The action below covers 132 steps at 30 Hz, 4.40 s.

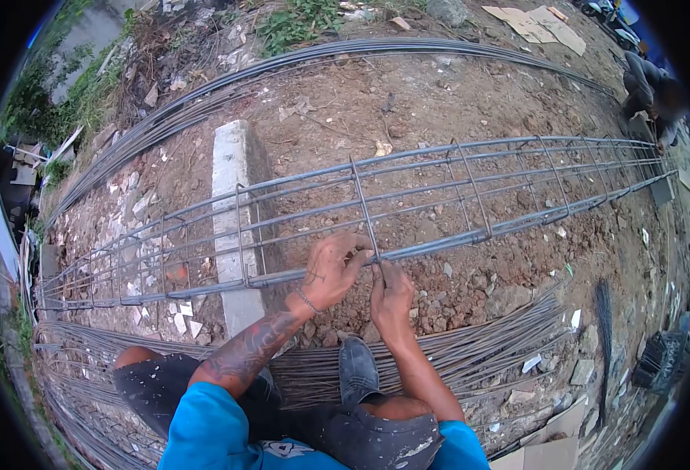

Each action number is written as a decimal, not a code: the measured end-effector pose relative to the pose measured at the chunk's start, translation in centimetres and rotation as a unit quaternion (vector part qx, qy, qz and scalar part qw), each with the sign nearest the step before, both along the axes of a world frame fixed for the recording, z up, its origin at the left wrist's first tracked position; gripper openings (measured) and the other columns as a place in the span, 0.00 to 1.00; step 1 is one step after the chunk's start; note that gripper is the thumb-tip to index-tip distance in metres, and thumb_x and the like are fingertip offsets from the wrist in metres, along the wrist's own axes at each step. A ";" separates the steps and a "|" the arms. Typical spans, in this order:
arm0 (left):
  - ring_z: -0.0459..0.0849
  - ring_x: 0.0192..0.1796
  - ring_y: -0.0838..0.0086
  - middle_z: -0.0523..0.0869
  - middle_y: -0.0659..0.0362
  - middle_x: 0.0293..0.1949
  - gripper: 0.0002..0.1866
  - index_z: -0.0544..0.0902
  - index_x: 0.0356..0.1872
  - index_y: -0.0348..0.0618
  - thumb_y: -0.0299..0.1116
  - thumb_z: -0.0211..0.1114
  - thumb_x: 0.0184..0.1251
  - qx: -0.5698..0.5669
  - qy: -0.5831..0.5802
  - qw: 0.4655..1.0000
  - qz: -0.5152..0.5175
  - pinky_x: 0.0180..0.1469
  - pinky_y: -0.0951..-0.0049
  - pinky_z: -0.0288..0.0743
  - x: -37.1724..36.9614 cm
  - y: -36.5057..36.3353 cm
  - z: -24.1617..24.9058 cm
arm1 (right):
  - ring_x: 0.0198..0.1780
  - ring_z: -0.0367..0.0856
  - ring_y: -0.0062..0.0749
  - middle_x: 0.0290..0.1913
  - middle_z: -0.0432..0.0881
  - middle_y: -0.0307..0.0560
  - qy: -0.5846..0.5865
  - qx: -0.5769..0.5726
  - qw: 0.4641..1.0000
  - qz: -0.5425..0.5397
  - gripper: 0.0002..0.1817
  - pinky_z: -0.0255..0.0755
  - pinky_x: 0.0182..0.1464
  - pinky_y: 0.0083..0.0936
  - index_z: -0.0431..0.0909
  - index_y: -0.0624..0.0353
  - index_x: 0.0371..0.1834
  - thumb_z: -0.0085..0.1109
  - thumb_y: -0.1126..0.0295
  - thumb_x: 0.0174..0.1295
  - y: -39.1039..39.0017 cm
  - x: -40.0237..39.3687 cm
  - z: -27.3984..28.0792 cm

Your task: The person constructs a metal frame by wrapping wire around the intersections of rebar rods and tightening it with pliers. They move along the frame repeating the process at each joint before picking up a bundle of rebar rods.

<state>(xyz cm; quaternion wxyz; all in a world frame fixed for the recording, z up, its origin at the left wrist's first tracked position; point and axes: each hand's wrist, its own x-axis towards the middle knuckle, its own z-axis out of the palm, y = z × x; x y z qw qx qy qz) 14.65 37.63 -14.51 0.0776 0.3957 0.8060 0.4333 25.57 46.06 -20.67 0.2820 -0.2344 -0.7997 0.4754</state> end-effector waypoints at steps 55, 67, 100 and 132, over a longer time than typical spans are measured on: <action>0.85 0.37 0.61 0.85 0.53 0.33 0.06 0.83 0.33 0.38 0.24 0.67 0.53 0.160 0.066 0.984 -0.045 0.38 0.67 0.79 0.5 -1.3 -1.6 | 0.18 0.66 0.18 0.21 0.73 0.35 -0.131 -0.563 0.816 -0.007 0.09 0.57 0.20 0.16 0.77 0.61 0.31 0.55 0.67 0.64 2.6 -1.4 6.7; 0.81 0.29 0.73 0.82 0.58 0.25 0.32 0.83 0.37 0.31 0.58 0.53 0.68 -0.266 -0.420 0.848 -0.182 0.32 0.70 0.77 -6.5 1.9 0.3 | 0.17 0.72 0.27 0.14 0.76 0.47 -0.253 -0.109 0.959 0.069 0.14 0.65 0.22 0.29 0.78 0.67 0.18 0.65 0.66 0.52 3.3 -2.0 7.7; 0.61 0.16 0.86 0.71 0.68 0.19 0.24 0.83 0.38 0.43 0.56 0.57 0.67 -0.264 -0.521 0.808 -0.078 0.16 0.81 0.49 -4.5 2.4 -0.5 | 0.27 0.76 0.27 0.24 0.80 0.47 -0.168 -0.302 0.938 -0.040 0.28 0.70 0.33 0.27 0.81 0.69 0.33 0.64 0.48 0.57 3.3 -1.0 3.9; 0.67 0.15 0.79 0.80 0.58 0.21 0.28 0.83 0.29 0.35 0.56 0.60 0.65 -0.205 -0.536 0.809 -0.126 0.15 0.75 0.58 -5.0 2.0 1.4 | 0.42 0.82 0.33 0.42 0.80 0.51 -0.356 -0.380 0.854 0.018 0.11 0.79 0.48 0.28 0.71 0.68 0.47 0.49 0.74 0.64 1.9 9.9 15.5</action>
